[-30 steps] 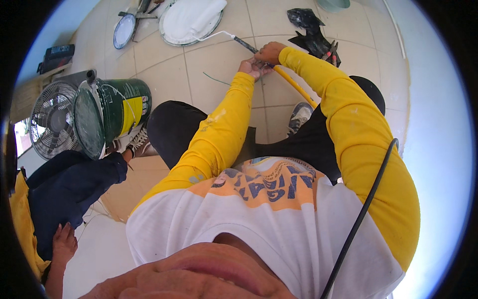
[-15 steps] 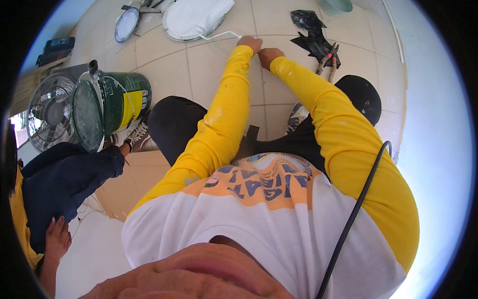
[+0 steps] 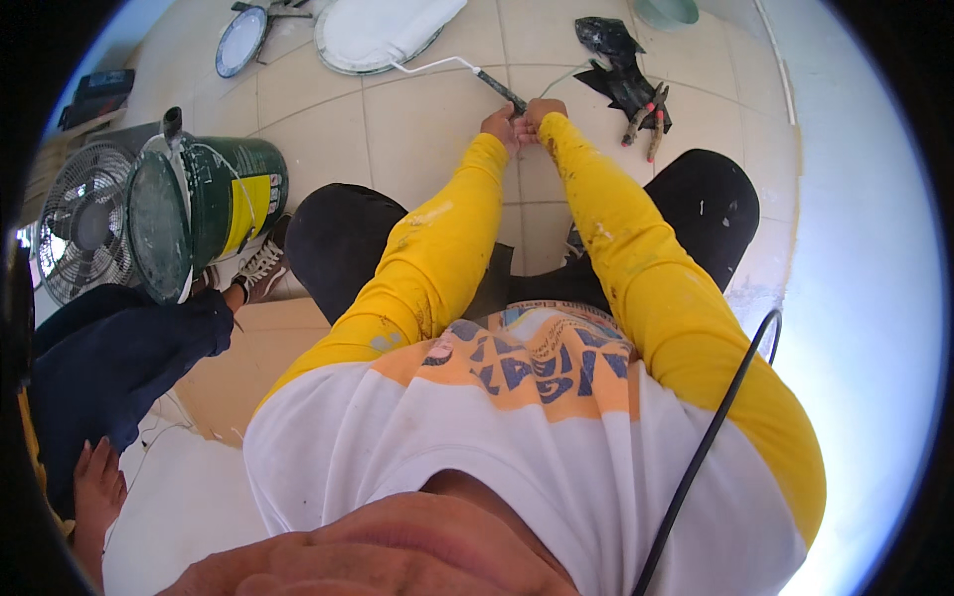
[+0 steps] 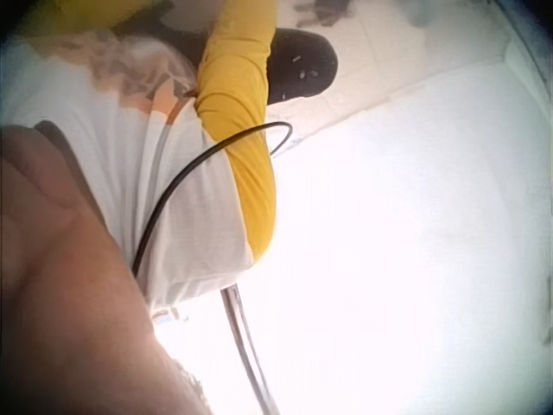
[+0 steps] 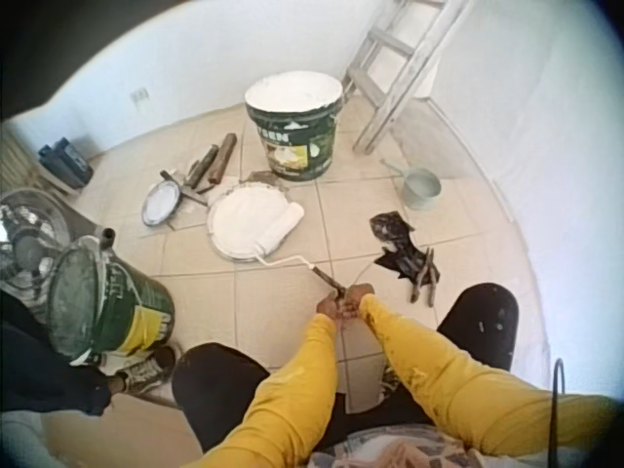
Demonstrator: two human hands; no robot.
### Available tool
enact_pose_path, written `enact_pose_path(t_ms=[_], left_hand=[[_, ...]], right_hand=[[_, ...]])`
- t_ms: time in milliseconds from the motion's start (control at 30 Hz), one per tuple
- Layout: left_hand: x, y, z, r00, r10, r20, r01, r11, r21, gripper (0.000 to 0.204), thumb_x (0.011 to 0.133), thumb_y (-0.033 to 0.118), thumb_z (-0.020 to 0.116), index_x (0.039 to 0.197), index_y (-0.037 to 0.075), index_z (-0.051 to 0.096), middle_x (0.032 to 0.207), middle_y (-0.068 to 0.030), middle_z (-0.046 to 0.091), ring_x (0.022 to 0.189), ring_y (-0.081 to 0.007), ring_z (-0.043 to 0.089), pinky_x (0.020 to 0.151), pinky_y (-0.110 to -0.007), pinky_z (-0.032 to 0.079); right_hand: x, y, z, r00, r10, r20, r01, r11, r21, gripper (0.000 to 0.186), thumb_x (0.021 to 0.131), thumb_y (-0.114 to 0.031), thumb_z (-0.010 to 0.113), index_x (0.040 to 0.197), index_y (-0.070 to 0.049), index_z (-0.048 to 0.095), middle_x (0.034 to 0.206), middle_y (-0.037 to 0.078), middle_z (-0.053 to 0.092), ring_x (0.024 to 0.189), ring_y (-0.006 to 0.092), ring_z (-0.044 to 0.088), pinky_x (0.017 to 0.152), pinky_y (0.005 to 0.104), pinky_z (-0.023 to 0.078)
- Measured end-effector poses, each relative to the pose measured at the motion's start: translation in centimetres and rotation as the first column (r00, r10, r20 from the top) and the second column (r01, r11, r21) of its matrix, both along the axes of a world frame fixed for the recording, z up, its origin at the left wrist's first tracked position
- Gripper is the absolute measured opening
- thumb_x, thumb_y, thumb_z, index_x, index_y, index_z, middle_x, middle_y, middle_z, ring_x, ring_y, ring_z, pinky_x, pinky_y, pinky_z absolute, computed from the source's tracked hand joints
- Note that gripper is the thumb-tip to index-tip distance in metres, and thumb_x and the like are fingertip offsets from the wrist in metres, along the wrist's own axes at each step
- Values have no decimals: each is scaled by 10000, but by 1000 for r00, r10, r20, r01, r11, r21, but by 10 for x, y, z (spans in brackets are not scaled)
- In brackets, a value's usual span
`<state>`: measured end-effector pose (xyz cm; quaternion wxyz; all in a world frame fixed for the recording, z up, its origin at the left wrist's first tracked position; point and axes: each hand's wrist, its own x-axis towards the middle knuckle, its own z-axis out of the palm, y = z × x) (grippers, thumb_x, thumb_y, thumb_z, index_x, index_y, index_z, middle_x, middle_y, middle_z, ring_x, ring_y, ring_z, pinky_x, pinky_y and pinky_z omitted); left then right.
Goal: The person sits on the floor and uses pliers to strip the insulation from a green wire. They repeatedly strip and adjust the wire ends, preparing them for connection. Other people are visible in the background, but the focus remains on the wire repair task.
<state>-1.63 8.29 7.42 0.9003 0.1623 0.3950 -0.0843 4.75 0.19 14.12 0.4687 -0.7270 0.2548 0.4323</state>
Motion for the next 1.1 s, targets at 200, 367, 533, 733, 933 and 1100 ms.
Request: enact_pose_path(t_ms=[200, 367, 533, 733, 933, 1100], left_hand=[[3, -10, 1, 985, 170, -30, -171, 984, -42, 247, 1006, 282, 483, 1095, 62, 552, 1011, -122, 617, 956, -285, 578, 882, -484, 480], [-1, -25, -21, 950, 301, 80, -294, 952, -82, 222, 1003, 262, 485, 1112, 83, 557, 1057, -116, 605, 997, -291, 563, 927, -493, 446], [-3, -43, -2, 979, 203, 16, -195, 958, -209, 357, 1019, 352, 399, 1230, 83, 503, 1252, -134, 525, 1114, -317, 508, 1017, -557, 366], [-2, -54, 7, 915, 399, 65, -348, 860, -374, 420, 1021, 389, 352, 1312, 104, 454, 1386, -133, 452, 1269, -345, 439, 1079, -610, 291], [11, -55, -12, 776, 620, 120, -513, 729, -453, 378, 1021, 327, 384, 1323, 126, 492, 1372, -118, 497, 1271, -309, 463, 1097, -567, 303], [11, -56, -10, 780, 600, 177, -475, 752, -456, 384, 1016, 332, 413, 1329, 132, 508, 1402, -112, 483, 1297, -301, 449, 1104, -549, 304]], right_hand=[[21, -11, 58, -502, 761, 411, -229, 341, -912, 188, 869, -155, 546, 958, -83, 695, 1005, 142, 691, 867, 299, 681, 896, 414, 510], [29, -7, 50, -679, 734, 18, -316, -271, -909, 181, 882, -197, 559, 957, -111, 699, 1030, 103, 685, 962, 289, 668, 907, 421, 499], [42, -17, 39, -760, 645, 77, -346, -301, -889, 164, 883, -197, 565, 957, -103, 678, 971, 105, 684, 907, 288, 682, 812, 408, 543], [48, -14, 56, -802, 597, 26, -310, -378, -872, 219, 884, -175, 586, 1095, -118, 585, 971, 106, 678, 911, 279, 682, 760, 380, 563], [53, -11, 49, -844, 532, 70, -269, -307, -913, 247, 882, -186, 607, 1116, -126, 559, 964, 107, 683, 895, 278, 690, 746, 390, 561], [38, 5, 57, -740, 669, -63, -315, -429, -846, 304, 860, -237, 637, 1138, -136, 570, 1036, 115, 697, 944, 276, 689, 768, 396, 552]])
